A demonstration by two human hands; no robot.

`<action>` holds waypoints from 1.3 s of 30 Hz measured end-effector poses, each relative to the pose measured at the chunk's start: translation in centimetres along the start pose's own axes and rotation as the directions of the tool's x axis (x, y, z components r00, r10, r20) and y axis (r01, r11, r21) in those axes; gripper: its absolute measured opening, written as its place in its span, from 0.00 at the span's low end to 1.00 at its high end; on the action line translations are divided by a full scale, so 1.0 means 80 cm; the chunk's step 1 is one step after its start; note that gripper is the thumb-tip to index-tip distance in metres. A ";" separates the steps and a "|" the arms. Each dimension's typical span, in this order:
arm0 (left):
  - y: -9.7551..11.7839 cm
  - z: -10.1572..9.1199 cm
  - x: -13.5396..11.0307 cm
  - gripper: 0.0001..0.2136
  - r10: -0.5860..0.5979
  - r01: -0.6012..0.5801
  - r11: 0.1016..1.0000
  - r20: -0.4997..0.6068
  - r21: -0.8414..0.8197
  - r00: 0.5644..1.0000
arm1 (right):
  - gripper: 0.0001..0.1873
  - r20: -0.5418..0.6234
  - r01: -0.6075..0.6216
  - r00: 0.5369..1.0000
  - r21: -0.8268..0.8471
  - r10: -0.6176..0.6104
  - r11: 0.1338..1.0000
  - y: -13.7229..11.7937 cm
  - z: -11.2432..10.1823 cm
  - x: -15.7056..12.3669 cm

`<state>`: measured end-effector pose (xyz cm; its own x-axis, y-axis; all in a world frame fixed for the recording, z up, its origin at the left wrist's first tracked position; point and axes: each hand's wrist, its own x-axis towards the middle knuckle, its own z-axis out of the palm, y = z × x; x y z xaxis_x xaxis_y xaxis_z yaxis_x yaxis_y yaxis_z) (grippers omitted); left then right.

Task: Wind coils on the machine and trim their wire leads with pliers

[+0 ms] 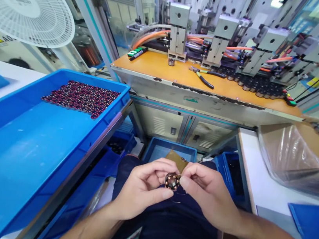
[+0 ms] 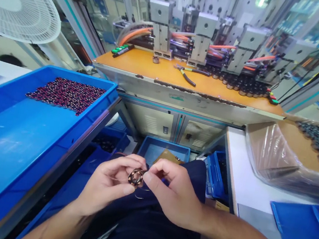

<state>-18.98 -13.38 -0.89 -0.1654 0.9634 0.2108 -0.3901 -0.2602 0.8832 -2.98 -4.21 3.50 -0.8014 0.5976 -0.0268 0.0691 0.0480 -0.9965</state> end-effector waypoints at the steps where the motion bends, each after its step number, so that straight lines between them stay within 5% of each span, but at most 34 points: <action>1: 0.000 0.000 0.000 0.16 -0.018 0.018 0.999 0.004 -0.049 1.000 | 0.12 0.012 -0.008 1.000 0.011 0.008 1.000 0.001 -0.003 -0.001; 7: 0.006 0.000 0.001 0.14 -0.064 0.066 0.996 0.028 -0.064 0.998 | 0.15 0.074 -0.121 0.990 0.014 0.119 0.993 -0.007 -0.017 -0.003; 17: 0.009 -0.004 -0.002 0.13 -0.174 0.175 0.984 0.041 -0.028 0.984 | 0.13 0.076 -0.094 0.992 -0.094 0.101 0.991 -0.004 -0.036 0.002; 21: 0.010 -0.001 -0.001 0.13 -0.290 0.295 0.954 0.095 -0.052 0.952 | 0.08 0.162 0.115 0.983 -0.202 -0.082 0.973 -0.017 -0.044 0.021; 25: 0.009 0.003 -0.001 0.12 -0.329 0.331 0.943 0.130 0.001 0.935 | 0.06 0.381 0.220 0.914 -0.180 -0.139 0.959 -0.024 -0.036 0.042; 32: 0.011 0.000 -0.005 0.15 -0.173 0.173 0.984 0.012 -0.031 0.985 | 0.10 0.088 0.101 0.992 -0.190 -0.086 0.977 -0.018 -0.023 0.024; 39: 0.009 0.002 -0.004 0.15 -0.090 0.089 0.995 0.025 0.041 0.996 | 0.08 0.138 -0.116 0.980 -0.182 0.142 0.976 -0.036 -0.025 0.006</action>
<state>-19.09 -13.83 -0.27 -0.1074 0.9842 0.1410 -0.3660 -0.1710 0.9148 -2.41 -2.45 6.49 -0.8578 0.4818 -0.1789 0.2686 0.1235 -0.9553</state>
